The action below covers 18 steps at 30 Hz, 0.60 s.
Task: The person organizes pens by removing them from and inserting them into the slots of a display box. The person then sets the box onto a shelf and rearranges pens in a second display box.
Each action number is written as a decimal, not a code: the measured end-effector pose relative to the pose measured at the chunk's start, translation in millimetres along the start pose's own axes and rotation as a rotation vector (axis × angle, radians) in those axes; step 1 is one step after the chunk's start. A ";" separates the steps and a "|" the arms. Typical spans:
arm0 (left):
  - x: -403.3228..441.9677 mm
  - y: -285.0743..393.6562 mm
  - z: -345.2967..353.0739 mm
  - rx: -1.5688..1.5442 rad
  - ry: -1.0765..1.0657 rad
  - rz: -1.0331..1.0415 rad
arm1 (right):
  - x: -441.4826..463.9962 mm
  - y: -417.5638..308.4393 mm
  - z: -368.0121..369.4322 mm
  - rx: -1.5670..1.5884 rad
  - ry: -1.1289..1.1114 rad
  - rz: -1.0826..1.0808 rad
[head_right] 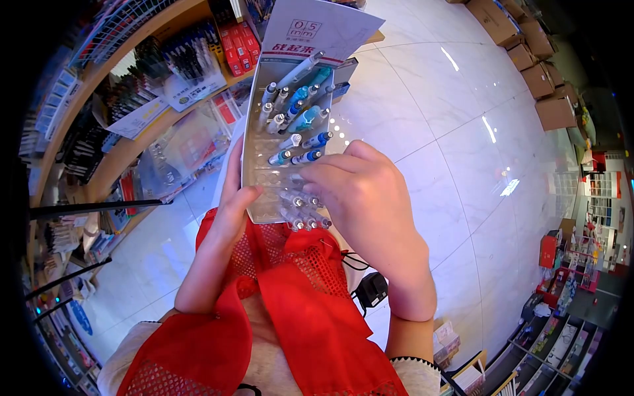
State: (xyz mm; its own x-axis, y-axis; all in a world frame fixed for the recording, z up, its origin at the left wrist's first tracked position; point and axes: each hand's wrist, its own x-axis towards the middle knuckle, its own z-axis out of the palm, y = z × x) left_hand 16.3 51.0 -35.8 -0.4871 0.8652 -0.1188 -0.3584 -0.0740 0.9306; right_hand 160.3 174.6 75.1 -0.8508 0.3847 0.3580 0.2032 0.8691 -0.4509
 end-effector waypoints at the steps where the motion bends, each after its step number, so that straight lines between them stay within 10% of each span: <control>1: 0.2 -0.9 -0.3 -0.007 -0.005 -0.019 | 0.2 0.5 0.1 0.004 0.000 0.000; 11: 2.6 2.8 5.0 0.052 -0.038 0.008 | -3.6 -22.1 -1.1 -0.154 -0.098 -0.080; 18: 4.4 -3.6 -0.6 -0.022 -0.030 0.018 | -10.0 -38.1 -29.3 -0.060 0.347 -0.008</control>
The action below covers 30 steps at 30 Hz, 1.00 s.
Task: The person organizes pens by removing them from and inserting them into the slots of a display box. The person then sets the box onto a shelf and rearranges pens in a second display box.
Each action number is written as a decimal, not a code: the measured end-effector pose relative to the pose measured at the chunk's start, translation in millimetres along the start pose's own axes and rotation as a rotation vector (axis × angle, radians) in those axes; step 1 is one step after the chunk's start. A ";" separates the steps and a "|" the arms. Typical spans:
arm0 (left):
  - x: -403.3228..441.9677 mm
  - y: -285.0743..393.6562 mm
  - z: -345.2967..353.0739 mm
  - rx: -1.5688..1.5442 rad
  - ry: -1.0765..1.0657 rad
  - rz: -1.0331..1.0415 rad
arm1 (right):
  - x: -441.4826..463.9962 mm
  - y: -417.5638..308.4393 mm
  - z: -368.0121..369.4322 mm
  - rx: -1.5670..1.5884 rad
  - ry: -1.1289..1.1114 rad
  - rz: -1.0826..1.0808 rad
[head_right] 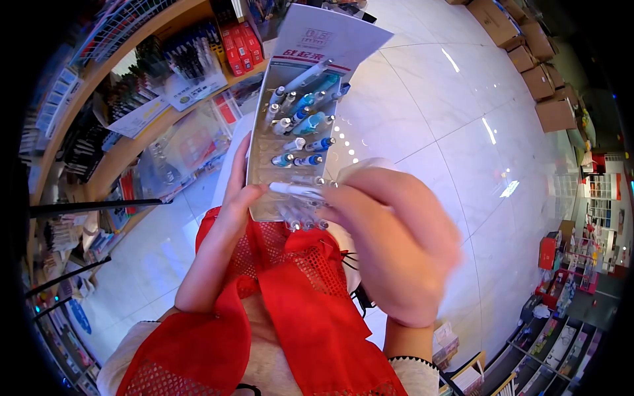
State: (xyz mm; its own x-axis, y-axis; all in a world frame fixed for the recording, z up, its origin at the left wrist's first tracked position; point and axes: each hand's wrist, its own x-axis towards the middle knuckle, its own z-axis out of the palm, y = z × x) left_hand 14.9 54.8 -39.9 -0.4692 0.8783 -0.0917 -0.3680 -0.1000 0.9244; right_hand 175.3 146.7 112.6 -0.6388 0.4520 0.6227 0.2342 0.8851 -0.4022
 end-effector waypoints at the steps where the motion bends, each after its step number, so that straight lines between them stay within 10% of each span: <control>1: 0.6 -1.1 -2.6 -0.006 -0.005 -0.007 | 2.1 -3.1 -13.7 -0.048 0.048 0.000; 9: 3.6 -4.5 -5.7 -0.182 -0.085 -0.083 | 8.2 -6.1 -28.7 -0.184 0.103 0.031; 17: 0.4 9.5 7.0 -0.094 -0.100 -0.028 | 7.6 20.6 13.1 -0.070 -0.370 -0.137; 30: 2.4 1.4 4.0 -0.052 -0.016 -0.107 | 12.9 40.3 32.3 -0.122 -0.304 -0.096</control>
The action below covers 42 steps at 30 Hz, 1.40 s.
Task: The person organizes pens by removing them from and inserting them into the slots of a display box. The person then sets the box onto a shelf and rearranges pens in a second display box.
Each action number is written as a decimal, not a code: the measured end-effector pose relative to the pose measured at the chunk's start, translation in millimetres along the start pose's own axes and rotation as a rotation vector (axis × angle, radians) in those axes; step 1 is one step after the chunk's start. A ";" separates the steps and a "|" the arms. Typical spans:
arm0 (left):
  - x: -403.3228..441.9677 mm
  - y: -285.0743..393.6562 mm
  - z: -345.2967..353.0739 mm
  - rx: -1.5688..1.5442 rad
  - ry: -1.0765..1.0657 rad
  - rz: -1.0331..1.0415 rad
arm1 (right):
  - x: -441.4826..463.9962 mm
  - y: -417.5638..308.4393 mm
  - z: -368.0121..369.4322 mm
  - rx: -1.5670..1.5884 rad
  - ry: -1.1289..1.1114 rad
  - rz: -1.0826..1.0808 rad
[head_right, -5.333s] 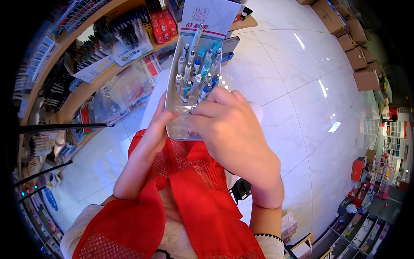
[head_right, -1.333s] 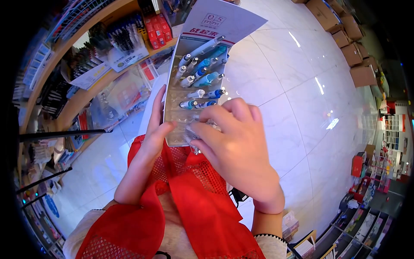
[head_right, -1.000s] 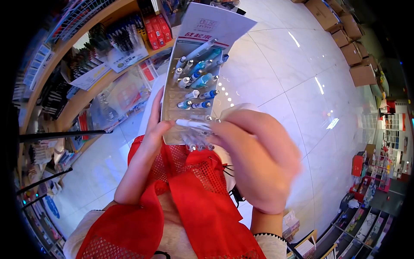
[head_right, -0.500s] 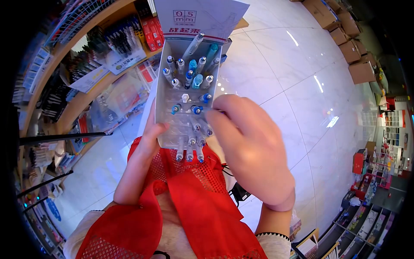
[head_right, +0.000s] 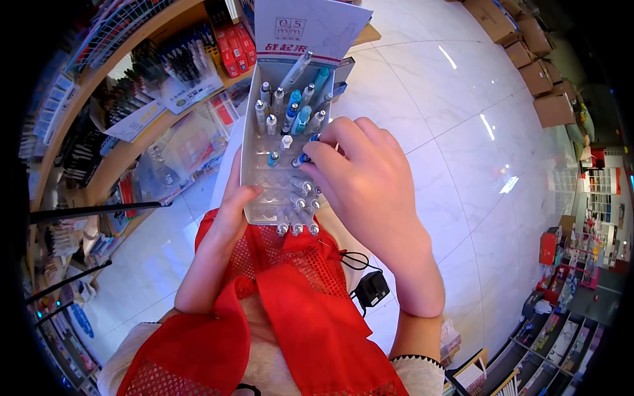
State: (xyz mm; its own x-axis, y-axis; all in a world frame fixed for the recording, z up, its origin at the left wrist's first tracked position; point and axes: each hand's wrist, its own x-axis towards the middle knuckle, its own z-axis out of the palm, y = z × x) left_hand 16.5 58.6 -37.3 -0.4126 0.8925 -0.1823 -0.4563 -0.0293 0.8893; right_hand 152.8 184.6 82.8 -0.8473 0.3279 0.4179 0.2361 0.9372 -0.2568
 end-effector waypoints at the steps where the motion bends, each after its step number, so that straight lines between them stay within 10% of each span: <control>1: -0.1 -0.6 -0.5 0.003 0.003 -0.004 | 1.2 0.5 -0.5 -0.010 -0.014 -0.013; 18: 3.0 -10.5 -2.1 0.041 0.100 0.043 | -14.7 -29.0 -19.3 0.580 0.475 0.223; 42: 4.8 -15.0 8.1 -0.070 0.217 0.028 | -6.8 -38.2 34.2 0.080 -0.069 0.116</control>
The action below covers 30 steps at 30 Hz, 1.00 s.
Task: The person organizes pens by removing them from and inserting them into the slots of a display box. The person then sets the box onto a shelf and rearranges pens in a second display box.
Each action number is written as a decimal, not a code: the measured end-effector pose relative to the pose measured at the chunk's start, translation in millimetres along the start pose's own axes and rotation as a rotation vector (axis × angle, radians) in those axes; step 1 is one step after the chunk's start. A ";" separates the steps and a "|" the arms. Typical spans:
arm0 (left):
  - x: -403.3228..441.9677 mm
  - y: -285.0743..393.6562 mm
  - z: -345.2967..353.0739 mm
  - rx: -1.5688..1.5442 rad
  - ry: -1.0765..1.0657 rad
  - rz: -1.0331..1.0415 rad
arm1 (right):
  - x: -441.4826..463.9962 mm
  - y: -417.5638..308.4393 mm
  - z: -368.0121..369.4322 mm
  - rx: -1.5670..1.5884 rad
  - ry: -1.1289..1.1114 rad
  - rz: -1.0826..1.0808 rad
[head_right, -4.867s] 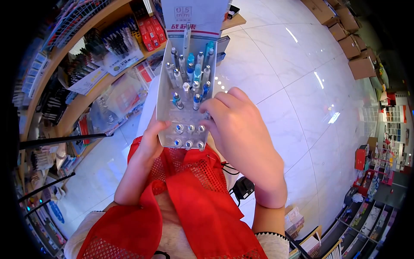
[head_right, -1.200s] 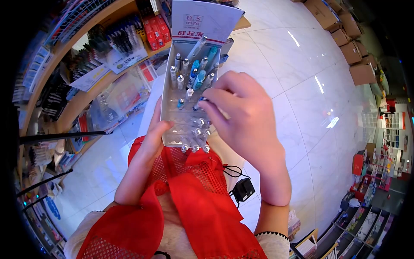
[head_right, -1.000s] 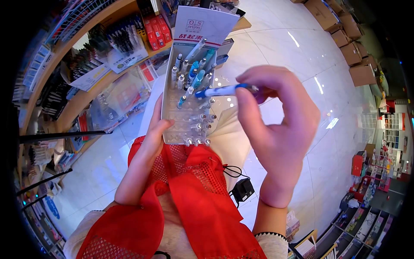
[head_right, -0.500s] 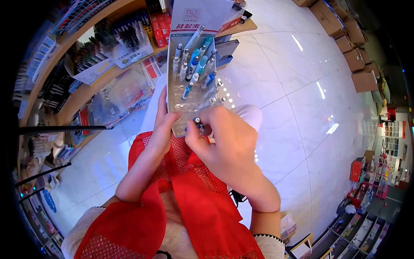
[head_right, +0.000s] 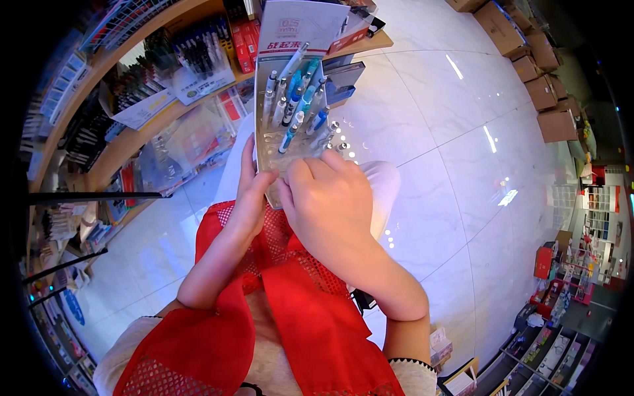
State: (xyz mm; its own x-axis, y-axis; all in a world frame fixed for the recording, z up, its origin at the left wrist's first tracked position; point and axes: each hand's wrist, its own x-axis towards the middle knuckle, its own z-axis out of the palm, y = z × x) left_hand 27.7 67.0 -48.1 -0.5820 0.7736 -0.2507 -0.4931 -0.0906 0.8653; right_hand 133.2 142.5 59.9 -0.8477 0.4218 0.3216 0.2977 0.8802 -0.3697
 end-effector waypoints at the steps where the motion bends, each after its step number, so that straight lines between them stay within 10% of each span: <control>1: 0.5 -0.4 -0.3 0.022 0.001 -0.003 | 0.7 0.4 0.6 -0.044 -0.022 -0.001; 16: -0.7 7.4 -4.0 -0.121 -0.007 0.015 | 7.1 2.1 -8.1 -0.050 -0.115 -0.207; 22: 4.7 9.8 -11.3 -0.097 -0.101 0.040 | 39.2 40.4 -26.3 0.130 0.297 0.026; 30: -6.2 20.0 -9.8 -0.083 -0.153 -0.079 | 59.0 55.9 -22.3 0.210 -0.100 -0.004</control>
State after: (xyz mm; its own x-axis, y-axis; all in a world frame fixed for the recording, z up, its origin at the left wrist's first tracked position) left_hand 15.1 54.2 -33.5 -0.4373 0.8662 -0.2419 -0.5885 -0.0722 0.8052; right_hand 109.7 221.4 77.7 -0.8913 0.3851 0.2393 0.2049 0.8130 -0.5450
